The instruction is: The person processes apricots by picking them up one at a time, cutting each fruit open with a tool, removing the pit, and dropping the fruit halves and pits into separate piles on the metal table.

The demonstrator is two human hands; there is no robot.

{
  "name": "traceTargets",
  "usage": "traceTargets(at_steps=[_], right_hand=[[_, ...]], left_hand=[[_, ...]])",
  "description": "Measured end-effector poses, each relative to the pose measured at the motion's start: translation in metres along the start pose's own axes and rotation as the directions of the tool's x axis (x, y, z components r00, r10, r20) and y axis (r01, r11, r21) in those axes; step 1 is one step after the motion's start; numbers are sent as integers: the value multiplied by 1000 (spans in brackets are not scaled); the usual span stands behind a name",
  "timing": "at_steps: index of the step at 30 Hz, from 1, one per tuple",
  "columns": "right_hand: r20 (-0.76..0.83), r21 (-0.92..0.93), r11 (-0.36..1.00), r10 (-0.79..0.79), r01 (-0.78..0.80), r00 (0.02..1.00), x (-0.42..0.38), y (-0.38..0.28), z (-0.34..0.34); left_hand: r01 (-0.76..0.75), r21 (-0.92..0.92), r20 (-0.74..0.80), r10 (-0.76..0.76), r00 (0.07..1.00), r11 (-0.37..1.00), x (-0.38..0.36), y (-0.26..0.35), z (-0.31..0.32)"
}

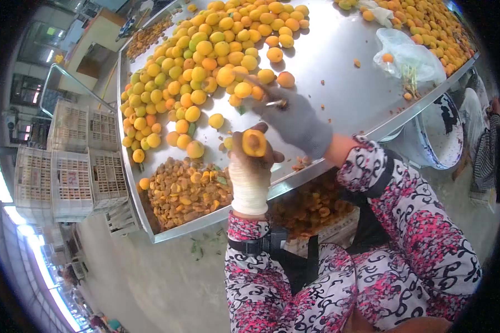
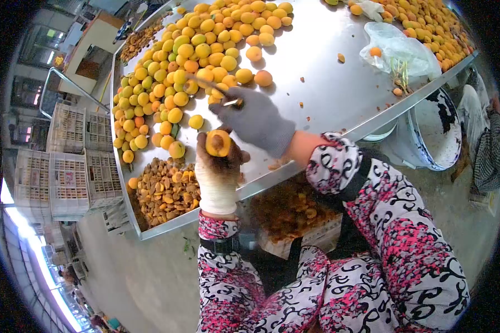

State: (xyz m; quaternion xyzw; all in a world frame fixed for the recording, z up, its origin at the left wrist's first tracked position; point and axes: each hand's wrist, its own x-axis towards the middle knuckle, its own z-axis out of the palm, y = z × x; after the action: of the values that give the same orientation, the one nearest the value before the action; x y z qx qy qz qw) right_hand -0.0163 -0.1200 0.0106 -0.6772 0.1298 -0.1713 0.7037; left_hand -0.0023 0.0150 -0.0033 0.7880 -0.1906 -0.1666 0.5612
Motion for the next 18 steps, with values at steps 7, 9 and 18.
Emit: traceTargets(at_steps=[7,9,18], right_hand=[[574,-206,965,251,-160,779,-28,-3,-13],[743,-504,856,362,116,563,-34,-2,-11],[392,294,881,242,-370,887,3,-28,-30]], left_hand=[[229,-909,85,-385,919,348,6,-29,-14],[363,-873,328,-161,931,326,6,-29,-19],[343,-831,315,-138,939,439,1,-26,0]])
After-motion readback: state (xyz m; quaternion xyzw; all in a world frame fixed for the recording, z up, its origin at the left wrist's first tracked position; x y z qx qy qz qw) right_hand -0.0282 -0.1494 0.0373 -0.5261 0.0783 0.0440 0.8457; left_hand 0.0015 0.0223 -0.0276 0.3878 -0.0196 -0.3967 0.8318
